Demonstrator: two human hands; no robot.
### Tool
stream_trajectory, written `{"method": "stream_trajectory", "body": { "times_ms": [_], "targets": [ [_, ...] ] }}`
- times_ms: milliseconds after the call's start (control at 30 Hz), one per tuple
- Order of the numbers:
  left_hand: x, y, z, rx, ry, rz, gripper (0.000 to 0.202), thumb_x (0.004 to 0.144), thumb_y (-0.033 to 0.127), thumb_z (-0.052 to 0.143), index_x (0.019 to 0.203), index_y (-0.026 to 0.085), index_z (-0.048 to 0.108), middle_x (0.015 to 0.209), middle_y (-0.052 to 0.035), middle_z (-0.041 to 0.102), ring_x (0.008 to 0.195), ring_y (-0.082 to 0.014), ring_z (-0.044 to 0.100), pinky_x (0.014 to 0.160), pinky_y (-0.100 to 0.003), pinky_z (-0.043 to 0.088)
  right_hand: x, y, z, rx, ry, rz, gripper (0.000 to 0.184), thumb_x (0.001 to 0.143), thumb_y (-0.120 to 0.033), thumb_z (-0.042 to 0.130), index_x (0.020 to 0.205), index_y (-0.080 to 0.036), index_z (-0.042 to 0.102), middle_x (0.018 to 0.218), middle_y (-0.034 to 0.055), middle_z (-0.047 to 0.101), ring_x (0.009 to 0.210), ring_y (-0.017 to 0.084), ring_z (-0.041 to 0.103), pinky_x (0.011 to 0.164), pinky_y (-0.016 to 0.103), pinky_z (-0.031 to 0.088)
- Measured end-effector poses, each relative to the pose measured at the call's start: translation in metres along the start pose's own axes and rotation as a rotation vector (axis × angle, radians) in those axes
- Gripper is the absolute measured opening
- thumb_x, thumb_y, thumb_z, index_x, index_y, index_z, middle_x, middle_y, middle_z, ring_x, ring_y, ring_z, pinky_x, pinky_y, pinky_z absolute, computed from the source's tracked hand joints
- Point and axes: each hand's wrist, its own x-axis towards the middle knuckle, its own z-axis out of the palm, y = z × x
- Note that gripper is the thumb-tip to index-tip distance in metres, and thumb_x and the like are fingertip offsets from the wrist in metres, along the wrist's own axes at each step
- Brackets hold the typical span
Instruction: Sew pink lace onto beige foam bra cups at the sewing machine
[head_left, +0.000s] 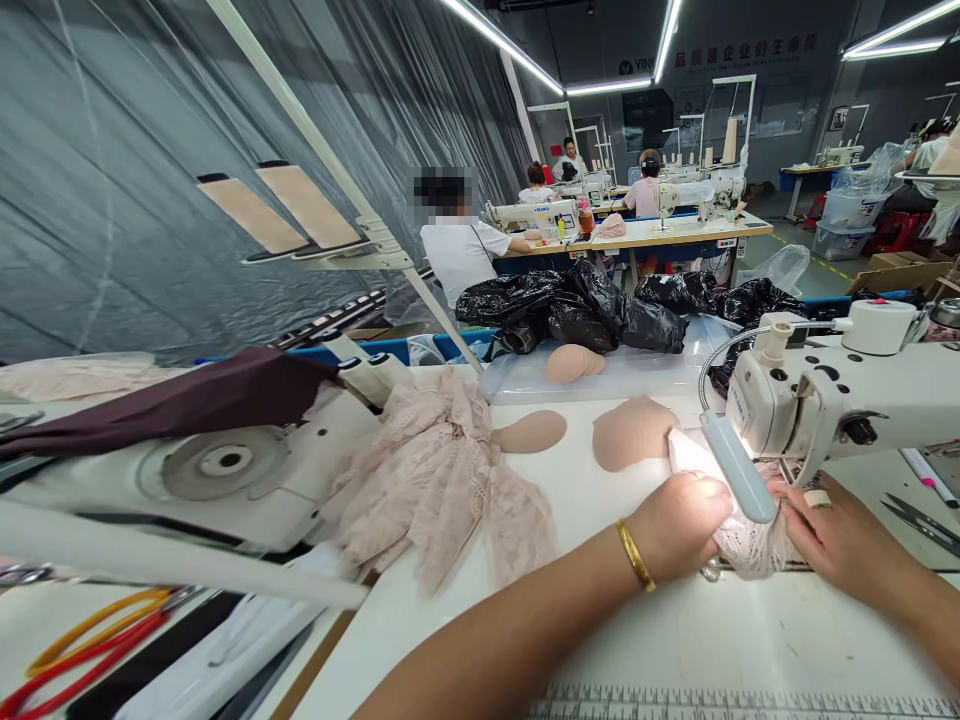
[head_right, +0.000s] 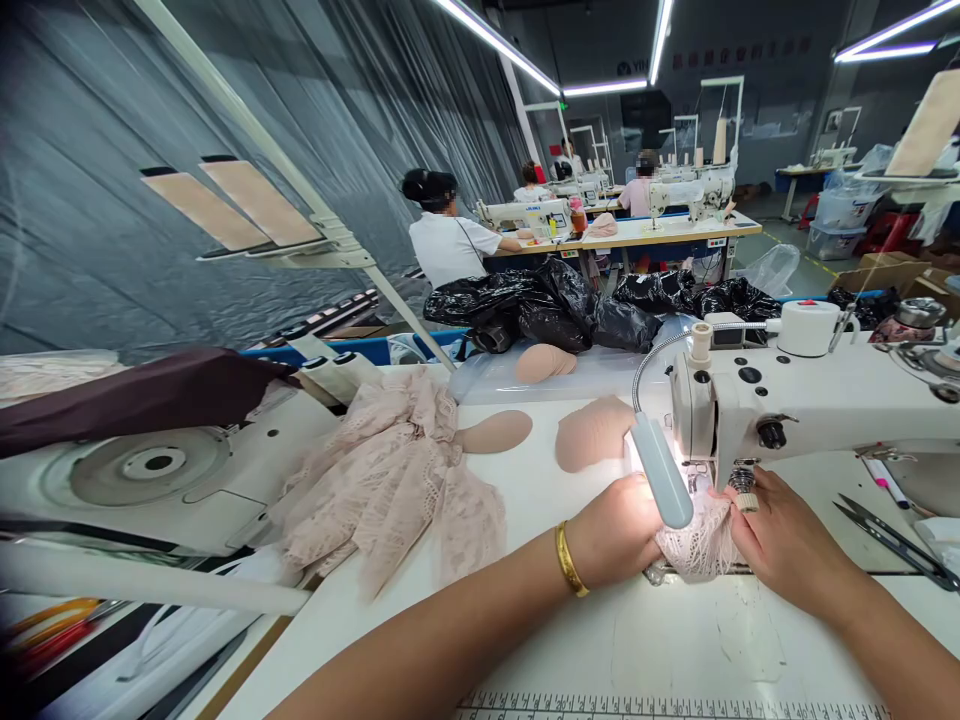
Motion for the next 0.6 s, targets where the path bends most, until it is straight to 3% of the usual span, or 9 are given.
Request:
{"method": "stream_trajectory", "body": {
  "times_ms": [133, 200, 300, 400, 467, 533, 600],
  "targets": [
    [-0.002, 0.001, -0.02, -0.044, -0.072, -0.153, 0.026, 0.091, 0.042, 0.067, 0.105, 0.02, 0.071, 0.108, -0.0104, 0.07, 0.105, -0.0289, 0.062, 0.094, -0.044, 0.048, -0.004, -0.008, -0.002, 0.032, 0.08, -0.096, 0.037, 0.1, -0.014, 0.041, 0.132, -0.019, 0.059, 0.092, 0.0087, 0.075, 0.081, 0.026, 0.067, 0.072, 0.038, 0.056],
    [0.001, 0.004, -0.027, -0.078, -0.096, -0.192, 0.033, 0.088, 0.046, 0.069, 0.11, 0.02, 0.069, 0.109, -0.0104, 0.069, 0.105, -0.0292, 0.061, 0.091, -0.042, 0.048, -0.004, -0.017, -0.003, 0.081, 0.039, -0.157, 0.041, 0.102, -0.019, 0.046, 0.143, -0.019, 0.049, 0.108, 0.0112, 0.075, 0.088, 0.026, 0.068, 0.083, 0.041, 0.056],
    [0.004, 0.009, -0.036, -0.187, -0.108, -0.122, 0.031, 0.085, 0.035, 0.07, 0.112, 0.02, 0.066, 0.114, -0.0087, 0.068, 0.102, -0.0258, 0.061, 0.088, -0.037, 0.049, -0.004, -0.027, -0.001, 0.12, -0.047, -0.208, 0.049, 0.102, -0.025, 0.052, 0.15, -0.024, 0.041, 0.136, 0.0152, 0.065, 0.106, 0.027, 0.067, 0.097, 0.047, 0.051],
    [0.002, 0.012, -0.041, -0.247, -0.171, -0.041, 0.023, 0.08, 0.023, 0.067, 0.103, 0.019, 0.064, 0.111, -0.0057, 0.068, 0.094, -0.0221, 0.061, 0.082, -0.033, 0.049, -0.003, -0.025, 0.005, 0.069, -0.083, -0.171, 0.04, 0.1, -0.011, 0.044, 0.136, -0.026, 0.055, 0.125, 0.0106, 0.07, 0.1, 0.024, 0.068, 0.086, 0.039, 0.052],
    [-0.002, 0.013, -0.042, -0.196, -0.22, -0.067, 0.022, 0.077, 0.021, 0.065, 0.099, 0.019, 0.063, 0.105, -0.0056, 0.067, 0.089, -0.0227, 0.061, 0.075, -0.035, 0.046, -0.003, -0.017, 0.008, -0.002, -0.117, -0.137, 0.039, 0.097, -0.004, 0.037, 0.117, -0.024, 0.064, 0.112, 0.0081, 0.073, 0.09, 0.022, 0.068, 0.08, 0.037, 0.05],
    [-0.006, 0.013, -0.039, -0.107, -0.219, -0.12, 0.025, 0.077, 0.021, 0.063, 0.101, 0.019, 0.063, 0.103, -0.0067, 0.067, 0.088, -0.0246, 0.061, 0.074, -0.037, 0.043, -0.003, -0.009, 0.01, -0.065, -0.118, -0.114, 0.039, 0.095, -0.002, 0.035, 0.106, -0.022, 0.066, 0.105, 0.0078, 0.074, 0.083, 0.022, 0.068, 0.08, 0.039, 0.049],
    [-0.008, 0.013, -0.034, -0.037, -0.179, -0.139, 0.026, 0.078, 0.021, 0.061, 0.104, 0.018, 0.064, 0.102, -0.0084, 0.067, 0.09, -0.0263, 0.061, 0.078, -0.04, 0.041, -0.003, -0.004, 0.01, -0.1, -0.09, -0.091, 0.039, 0.094, -0.001, 0.035, 0.107, -0.021, 0.066, 0.101, 0.0077, 0.074, 0.084, 0.023, 0.067, 0.085, 0.041, 0.047]
  ]
}}
